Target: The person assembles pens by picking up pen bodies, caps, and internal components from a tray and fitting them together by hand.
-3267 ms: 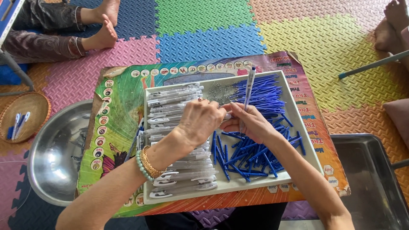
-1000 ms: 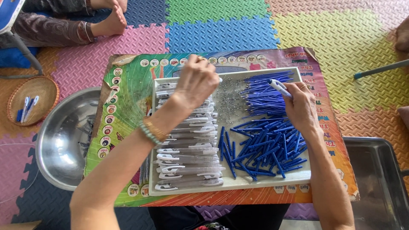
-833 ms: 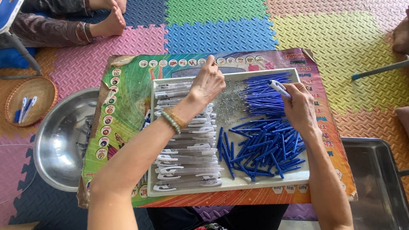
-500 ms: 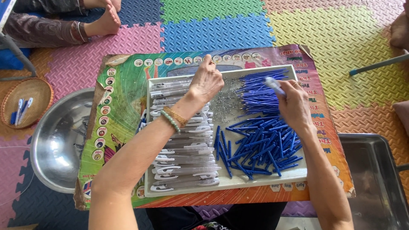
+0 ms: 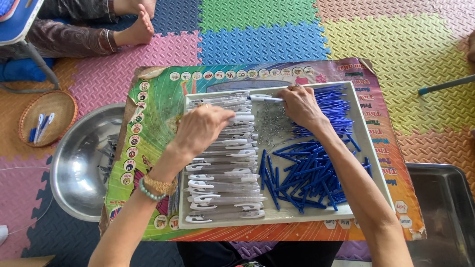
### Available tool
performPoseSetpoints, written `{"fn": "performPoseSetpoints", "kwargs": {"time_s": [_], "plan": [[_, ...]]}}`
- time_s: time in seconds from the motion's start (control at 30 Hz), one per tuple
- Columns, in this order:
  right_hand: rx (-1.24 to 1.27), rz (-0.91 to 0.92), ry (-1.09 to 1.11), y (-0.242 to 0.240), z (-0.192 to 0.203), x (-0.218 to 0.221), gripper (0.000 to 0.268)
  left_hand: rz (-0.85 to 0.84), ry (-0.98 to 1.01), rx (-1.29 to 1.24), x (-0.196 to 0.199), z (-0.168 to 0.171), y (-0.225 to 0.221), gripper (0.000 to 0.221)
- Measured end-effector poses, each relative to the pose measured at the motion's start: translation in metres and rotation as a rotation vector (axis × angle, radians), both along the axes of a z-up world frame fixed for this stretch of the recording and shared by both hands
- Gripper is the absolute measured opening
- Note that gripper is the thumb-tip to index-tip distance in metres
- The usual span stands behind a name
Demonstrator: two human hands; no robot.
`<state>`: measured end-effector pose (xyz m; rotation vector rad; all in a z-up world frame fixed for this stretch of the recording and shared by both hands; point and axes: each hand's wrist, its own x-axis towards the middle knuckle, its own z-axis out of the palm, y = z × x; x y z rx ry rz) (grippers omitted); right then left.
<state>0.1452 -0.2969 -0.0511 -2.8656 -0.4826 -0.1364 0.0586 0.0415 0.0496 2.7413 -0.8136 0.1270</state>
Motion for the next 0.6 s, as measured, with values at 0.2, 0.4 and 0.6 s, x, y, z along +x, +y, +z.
{"fn": "performPoseSetpoints", "kwargs": {"time_s": [0.2,0.4,0.6], "plan": [[0.16,0.108,0.035,0.022,0.02,0.006,0.034,0.0,0.021,-0.288,0.013,-0.065,0.036,0.025],[0.036,0.127,0.073,0.042,0.021,-0.002,0.034,-0.012,0.007,-0.364,0.046,-0.089,0.04,0.025],[0.338,0.164,0.036,0.021,0.067,-0.051,0.048,-0.113,-0.125,-0.345,0.054,-0.125,0.033,0.027]]}}
